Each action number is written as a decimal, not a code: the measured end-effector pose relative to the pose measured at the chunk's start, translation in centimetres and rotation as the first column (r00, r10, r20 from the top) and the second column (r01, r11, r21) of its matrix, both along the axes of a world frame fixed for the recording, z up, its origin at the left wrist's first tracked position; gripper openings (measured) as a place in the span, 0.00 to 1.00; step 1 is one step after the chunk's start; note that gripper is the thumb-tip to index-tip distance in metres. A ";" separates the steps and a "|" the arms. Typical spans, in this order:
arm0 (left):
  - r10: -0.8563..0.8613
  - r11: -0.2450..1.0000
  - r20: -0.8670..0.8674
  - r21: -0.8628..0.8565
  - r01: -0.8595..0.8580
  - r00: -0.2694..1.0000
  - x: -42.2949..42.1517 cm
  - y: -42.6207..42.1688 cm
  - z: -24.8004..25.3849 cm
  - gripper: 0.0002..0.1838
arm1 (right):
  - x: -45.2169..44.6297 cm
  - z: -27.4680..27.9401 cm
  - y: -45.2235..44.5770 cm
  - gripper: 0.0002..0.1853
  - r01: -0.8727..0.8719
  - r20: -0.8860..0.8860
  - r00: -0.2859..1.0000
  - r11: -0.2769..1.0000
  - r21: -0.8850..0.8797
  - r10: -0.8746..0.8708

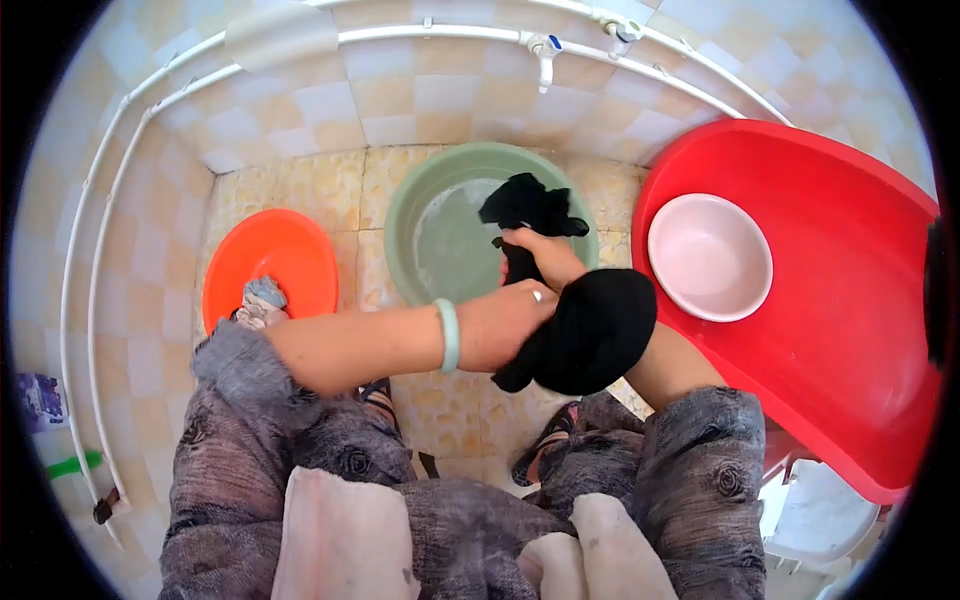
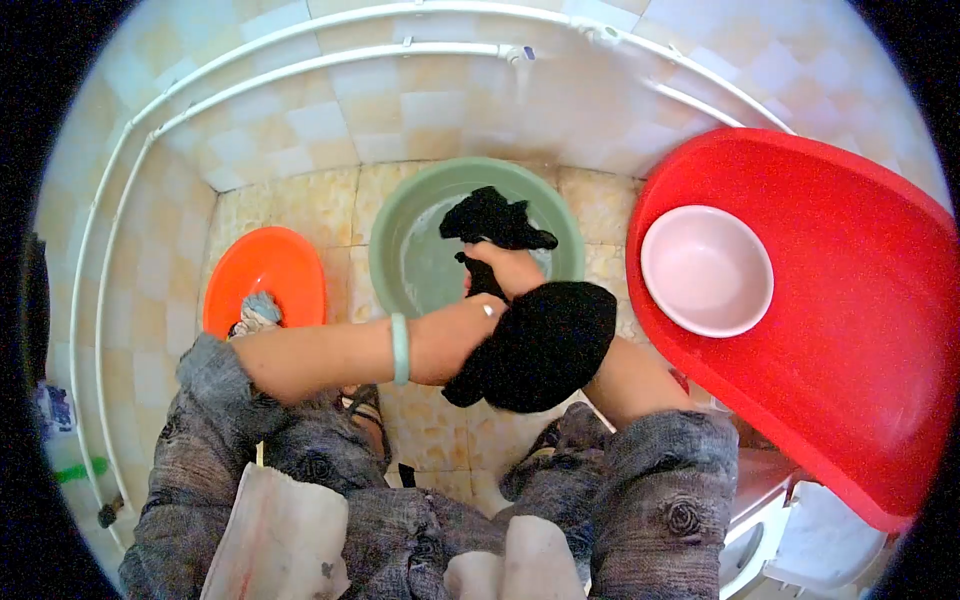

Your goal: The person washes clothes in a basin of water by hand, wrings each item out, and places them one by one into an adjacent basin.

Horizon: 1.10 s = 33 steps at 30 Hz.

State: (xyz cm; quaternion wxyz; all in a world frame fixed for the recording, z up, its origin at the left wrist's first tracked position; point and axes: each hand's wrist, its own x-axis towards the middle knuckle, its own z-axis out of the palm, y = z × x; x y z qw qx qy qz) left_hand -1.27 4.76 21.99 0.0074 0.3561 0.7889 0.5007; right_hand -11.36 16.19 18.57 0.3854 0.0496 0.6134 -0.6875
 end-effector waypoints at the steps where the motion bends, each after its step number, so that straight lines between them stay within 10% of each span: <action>1: 0.074 0.993 -0.001 0.094 -0.074 0.997 0.5 -0.5 0.9 0.12 | -0.1 0.2 0.1 0.12 0.013 0.085 0.996 1.000 -0.006 -0.013; 5: 0.216 0.917 0.325 0.257 -0.306 0.921 0.3 -3.0 5.1 0.19 | 6.1 2.8 1.4 0.35 0.082 0.154 0.986 0.992 -0.098 -0.066; 8: -0.040 0.650 0.757 0.515 -0.558 0.652 0.1 -6.3 6.7 0.13 | 10.2 3.3 5.2 0.49 -0.352 0.278 0.863 0.896 -0.269 0.423; 12: -0.194 0.378 0.717 0.685 -0.623 0.670 2.8 -7.8 8.8 0.19 | 14.2 8.6 9.5 0.37 -0.723 0.025 0.684 0.683 -0.105 0.729; 18: -0.262 0.258 0.646 0.763 -0.593 0.717 8.4 -6.9 12.1 0.17 | 12.8 11.8 15.8 0.26 -0.228 -0.246 0.966 0.725 -0.650 0.084; 20: -0.301 0.268 0.617 0.786 -0.557 0.727 9.8 -5.9 12.6 0.21 | 11.9 8.6 15.2 0.30 0.189 -0.137 0.947 0.848 -0.495 -0.291; 24: -0.474 0.245 0.636 0.760 -0.603 0.609 13.5 -0.8 13.6 0.26 | 16.8 9.3 7.2 0.43 0.027 -0.059 0.995 0.810 -0.586 -0.077; 26: -0.537 0.321 0.623 0.774 -0.546 0.568 14.7 1.5 11.3 0.27 | 18.1 10.6 3.6 0.42 0.349 0.205 0.933 0.604 -0.716 -0.296; 30: -0.702 0.388 0.608 0.763 -0.516 0.371 17.3 4.3 8.1 0.29 | 17.3 11.6 4.2 0.30 0.188 0.034 0.939 0.426 -0.885 -0.343; 33: -0.649 0.521 0.698 0.697 -0.493 0.302 18.7 5.2 9.1 0.28 | 16.6 12.3 6.5 0.23 0.171 -0.127 0.884 0.566 -0.806 -0.449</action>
